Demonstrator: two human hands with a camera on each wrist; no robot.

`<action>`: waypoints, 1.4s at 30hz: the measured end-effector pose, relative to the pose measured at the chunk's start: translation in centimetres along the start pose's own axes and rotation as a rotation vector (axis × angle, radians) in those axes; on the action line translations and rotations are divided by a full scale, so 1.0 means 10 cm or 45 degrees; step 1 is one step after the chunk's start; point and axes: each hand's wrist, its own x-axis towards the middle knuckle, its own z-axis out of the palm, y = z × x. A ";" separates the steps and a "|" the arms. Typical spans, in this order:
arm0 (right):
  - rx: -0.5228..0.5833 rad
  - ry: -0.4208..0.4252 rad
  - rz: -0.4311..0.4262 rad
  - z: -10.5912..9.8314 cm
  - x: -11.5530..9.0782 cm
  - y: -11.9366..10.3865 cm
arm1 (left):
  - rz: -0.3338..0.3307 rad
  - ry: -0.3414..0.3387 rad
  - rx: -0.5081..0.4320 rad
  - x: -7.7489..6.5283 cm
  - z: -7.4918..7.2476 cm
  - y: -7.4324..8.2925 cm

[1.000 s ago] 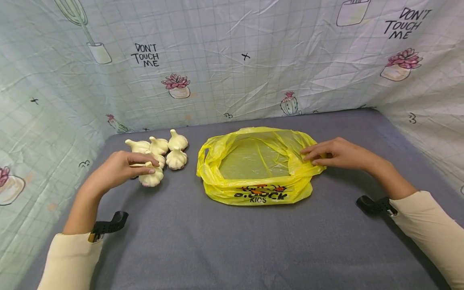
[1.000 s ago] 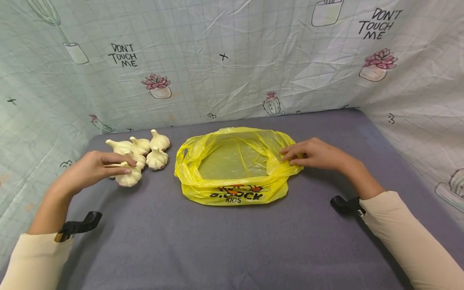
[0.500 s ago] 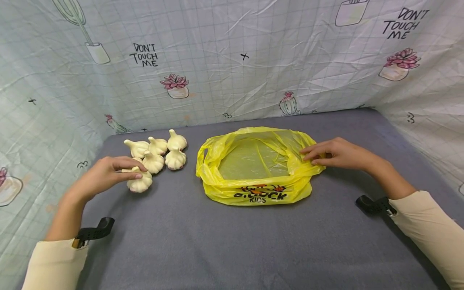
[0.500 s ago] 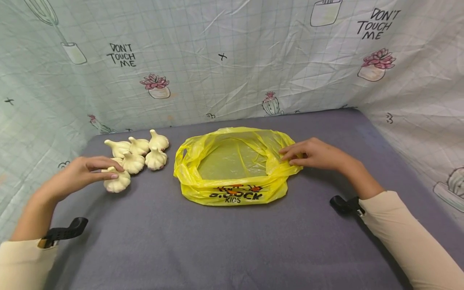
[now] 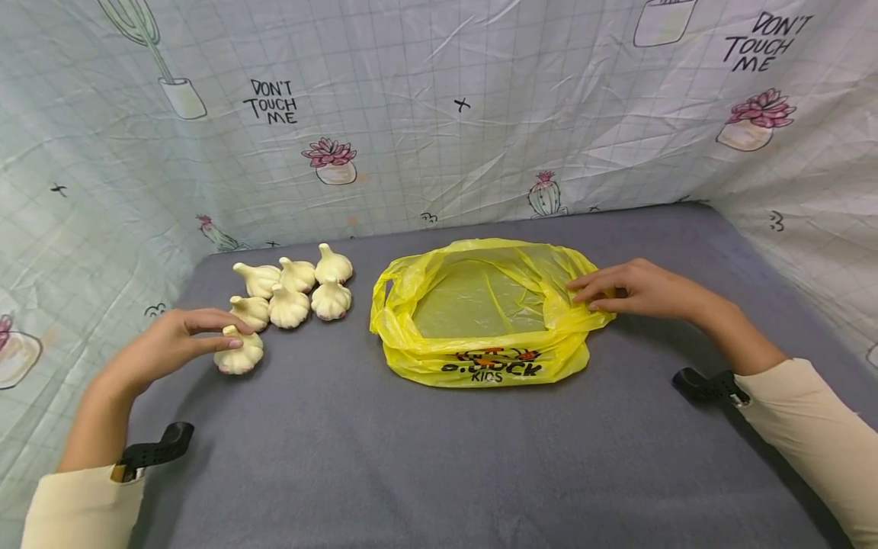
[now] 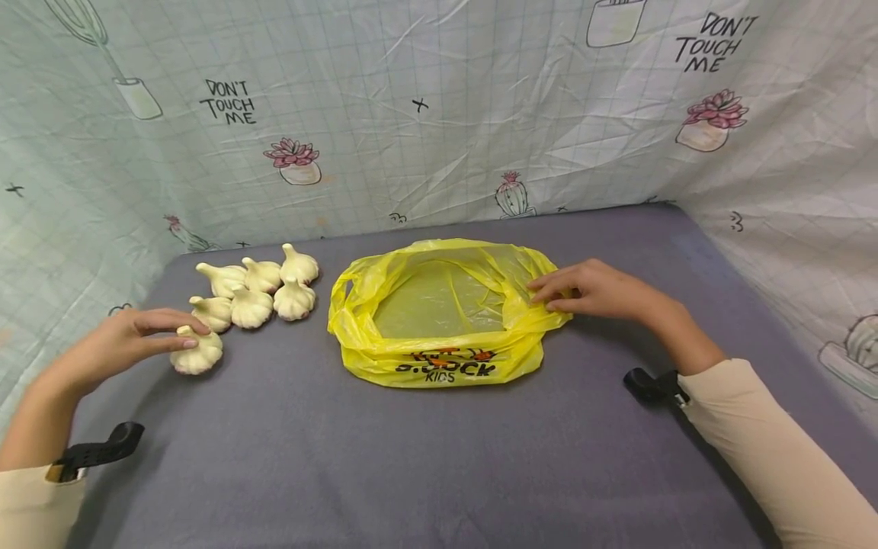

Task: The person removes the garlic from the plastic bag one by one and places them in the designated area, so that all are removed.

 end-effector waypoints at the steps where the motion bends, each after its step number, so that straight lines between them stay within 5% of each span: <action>1: -0.001 -0.002 -0.001 0.00 0.00 0.00 | 0.003 0.006 -0.004 -0.01 -0.01 -0.02; 21: 0.011 -0.010 -0.006 -0.03 0.02 -0.01 | 0.026 0.036 -0.103 -0.11 0.02 -0.25; 42: 0.019 -0.010 -0.002 -0.04 0.01 -0.04 | -0.074 -0.002 -0.195 -0.09 -0.02 -0.32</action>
